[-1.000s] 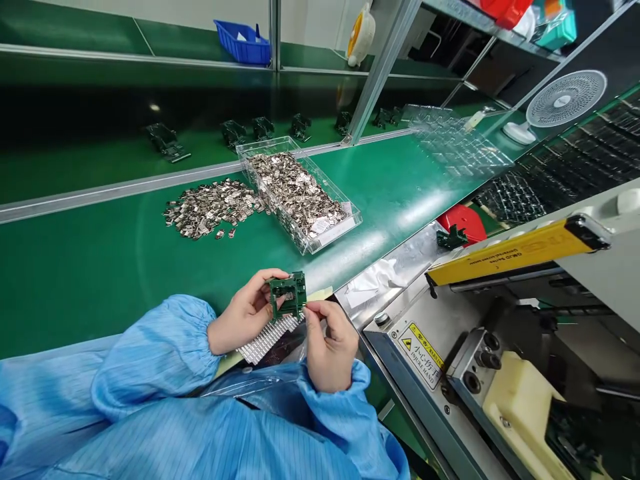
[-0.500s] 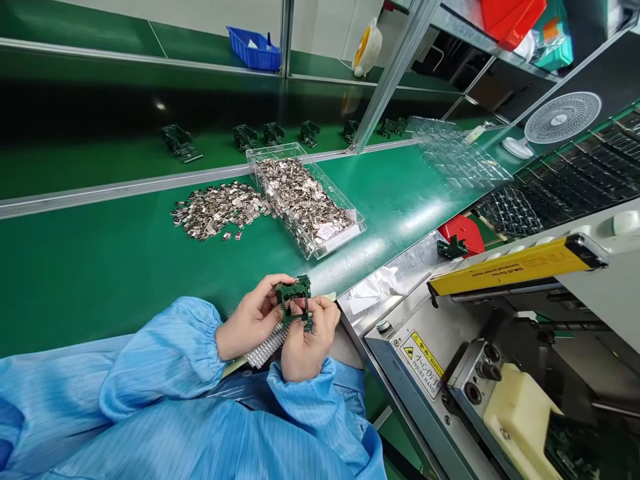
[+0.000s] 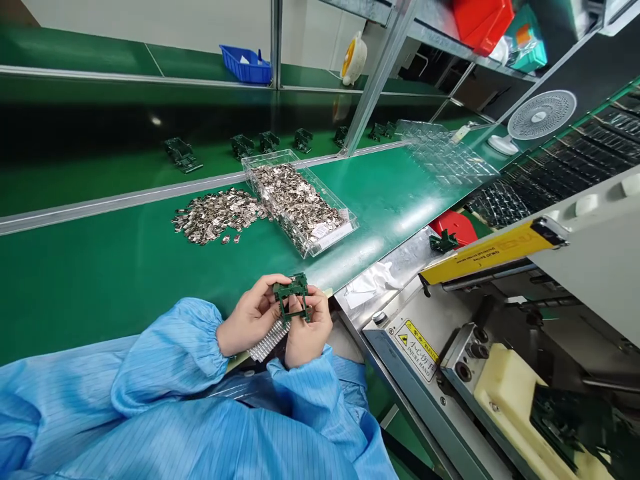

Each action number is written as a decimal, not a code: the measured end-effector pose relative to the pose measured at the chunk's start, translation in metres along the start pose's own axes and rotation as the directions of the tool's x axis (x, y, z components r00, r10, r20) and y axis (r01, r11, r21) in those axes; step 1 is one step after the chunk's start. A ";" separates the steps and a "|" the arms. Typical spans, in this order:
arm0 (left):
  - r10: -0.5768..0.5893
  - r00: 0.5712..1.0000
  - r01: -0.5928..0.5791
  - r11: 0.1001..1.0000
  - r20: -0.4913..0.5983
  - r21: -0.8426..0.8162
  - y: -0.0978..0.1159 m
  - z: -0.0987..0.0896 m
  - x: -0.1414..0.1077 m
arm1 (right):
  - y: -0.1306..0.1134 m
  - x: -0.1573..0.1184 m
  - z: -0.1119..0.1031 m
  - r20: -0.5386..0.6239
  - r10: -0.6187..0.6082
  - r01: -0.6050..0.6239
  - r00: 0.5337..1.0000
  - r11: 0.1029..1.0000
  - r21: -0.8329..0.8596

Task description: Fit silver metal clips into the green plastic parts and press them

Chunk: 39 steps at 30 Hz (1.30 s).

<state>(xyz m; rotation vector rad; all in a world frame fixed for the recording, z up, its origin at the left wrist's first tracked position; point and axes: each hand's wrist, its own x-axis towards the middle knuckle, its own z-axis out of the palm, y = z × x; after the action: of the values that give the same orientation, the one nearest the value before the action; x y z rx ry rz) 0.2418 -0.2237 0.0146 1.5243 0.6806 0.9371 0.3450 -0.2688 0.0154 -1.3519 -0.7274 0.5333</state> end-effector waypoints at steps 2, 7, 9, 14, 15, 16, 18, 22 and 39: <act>0.025 1.000 -0.025 1.000 -0.010 0.016 0.000 0.001 -0.002 | -0.001 -0.001 0.001 0.005 0.022 -0.022 1.000 0.998 0.062; 0.077 0.997 -0.076 0.997 -0.025 0.026 0.009 0.002 -0.004 | 0.000 -0.006 0.002 -0.006 -0.008 0.009 1.000 0.984 0.175; 0.083 0.996 -0.083 0.997 -0.027 0.008 0.015 0.003 -0.005 | 0.001 -0.007 0.001 0.001 -0.043 0.042 0.999 0.980 0.197; 0.059 0.998 -0.059 0.998 -0.029 -0.006 0.025 0.006 -0.008 | -0.001 -0.005 -0.006 0.048 -0.013 0.000 0.999 0.966 0.260; 0.057 0.998 -0.057 0.998 -0.032 -0.009 0.026 0.007 -0.009 | -0.003 -0.005 -0.007 0.040 0.002 -0.013 0.999 0.962 0.274; 0.054 0.998 -0.055 0.998 -0.035 -0.011 0.027 0.008 -0.010 | -0.004 -0.005 -0.008 0.031 0.013 -0.021 0.999 0.961 0.277; 0.046 0.998 -0.047 0.999 -0.044 -0.014 0.028 0.010 -0.012 | -0.008 -0.006 -0.008 0.021 0.013 -0.018 1.000 0.968 0.250; 0.027 0.998 -0.027 1.000 -0.051 0.014 0.031 0.011 -0.014 | -0.014 -0.007 -0.009 0.027 -0.049 0.045 0.998 0.988 0.151; -0.010 0.890 -0.102 0.970 0.455 0.221 0.086 0.030 0.006 | -0.064 -0.007 -0.136 0.519 -0.275 0.371 0.809 0.924 -0.090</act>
<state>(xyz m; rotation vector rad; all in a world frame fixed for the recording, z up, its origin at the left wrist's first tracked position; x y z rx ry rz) 0.2628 -0.2489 0.0999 1.8996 0.4262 0.5075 0.4363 -0.3755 0.0692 -1.2287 -1.4430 0.5515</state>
